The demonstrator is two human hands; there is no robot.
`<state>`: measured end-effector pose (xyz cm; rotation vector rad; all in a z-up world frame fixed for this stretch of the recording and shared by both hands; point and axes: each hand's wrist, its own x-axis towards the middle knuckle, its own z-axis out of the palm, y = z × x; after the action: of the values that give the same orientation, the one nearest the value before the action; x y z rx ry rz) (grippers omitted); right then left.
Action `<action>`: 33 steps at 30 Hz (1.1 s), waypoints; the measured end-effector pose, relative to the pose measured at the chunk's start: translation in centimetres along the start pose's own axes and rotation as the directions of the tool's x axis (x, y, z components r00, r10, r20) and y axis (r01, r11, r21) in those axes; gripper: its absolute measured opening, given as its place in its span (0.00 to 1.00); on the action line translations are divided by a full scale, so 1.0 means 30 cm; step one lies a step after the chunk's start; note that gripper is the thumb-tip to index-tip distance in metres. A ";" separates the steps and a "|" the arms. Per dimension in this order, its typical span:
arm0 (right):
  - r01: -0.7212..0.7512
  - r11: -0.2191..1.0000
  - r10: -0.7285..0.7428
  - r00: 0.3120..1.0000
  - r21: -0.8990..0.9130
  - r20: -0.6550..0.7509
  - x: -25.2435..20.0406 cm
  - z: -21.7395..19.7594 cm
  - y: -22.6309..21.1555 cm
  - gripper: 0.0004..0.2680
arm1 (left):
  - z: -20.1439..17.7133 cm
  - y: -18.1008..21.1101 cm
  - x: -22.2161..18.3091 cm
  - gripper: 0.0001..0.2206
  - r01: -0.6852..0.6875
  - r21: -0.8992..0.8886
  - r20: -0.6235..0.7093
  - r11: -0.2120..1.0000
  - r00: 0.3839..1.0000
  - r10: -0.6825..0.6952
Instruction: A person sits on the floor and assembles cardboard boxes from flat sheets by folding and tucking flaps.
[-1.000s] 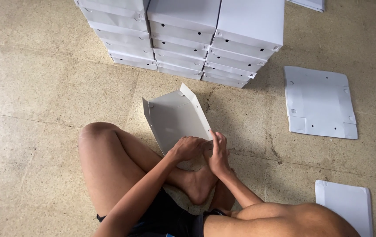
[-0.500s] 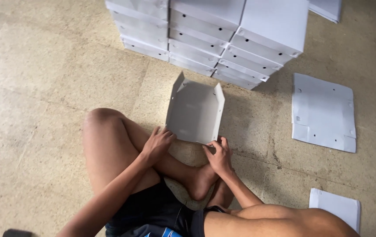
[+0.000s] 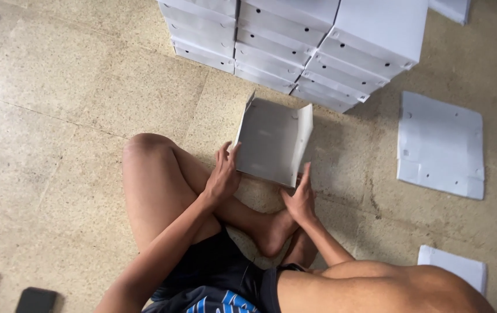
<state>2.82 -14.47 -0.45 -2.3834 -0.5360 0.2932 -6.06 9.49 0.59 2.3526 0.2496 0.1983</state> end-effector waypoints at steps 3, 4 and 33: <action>-0.075 0.996 0.075 0.997 0.043 0.004 0.014 0.033 0.065 0.41 | -0.018 0.020 0.021 0.43 0.226 -0.025 0.138 0.974 0.966 -0.221; -0.035 0.995 0.036 0.999 -0.098 0.016 0.022 0.059 0.123 0.31 | -0.017 0.021 0.026 0.42 0.232 -0.002 0.157 0.973 0.961 -0.229; -0.139 0.982 0.152 0.983 -0.127 0.099 0.058 0.054 0.132 0.29 | 0.003 -0.045 0.043 0.35 0.207 -0.014 0.152 0.978 0.967 -0.203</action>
<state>5.00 -15.53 -4.37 -2.5396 -0.4395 0.4695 -4.94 10.69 -0.32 2.2802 0.4104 -0.0751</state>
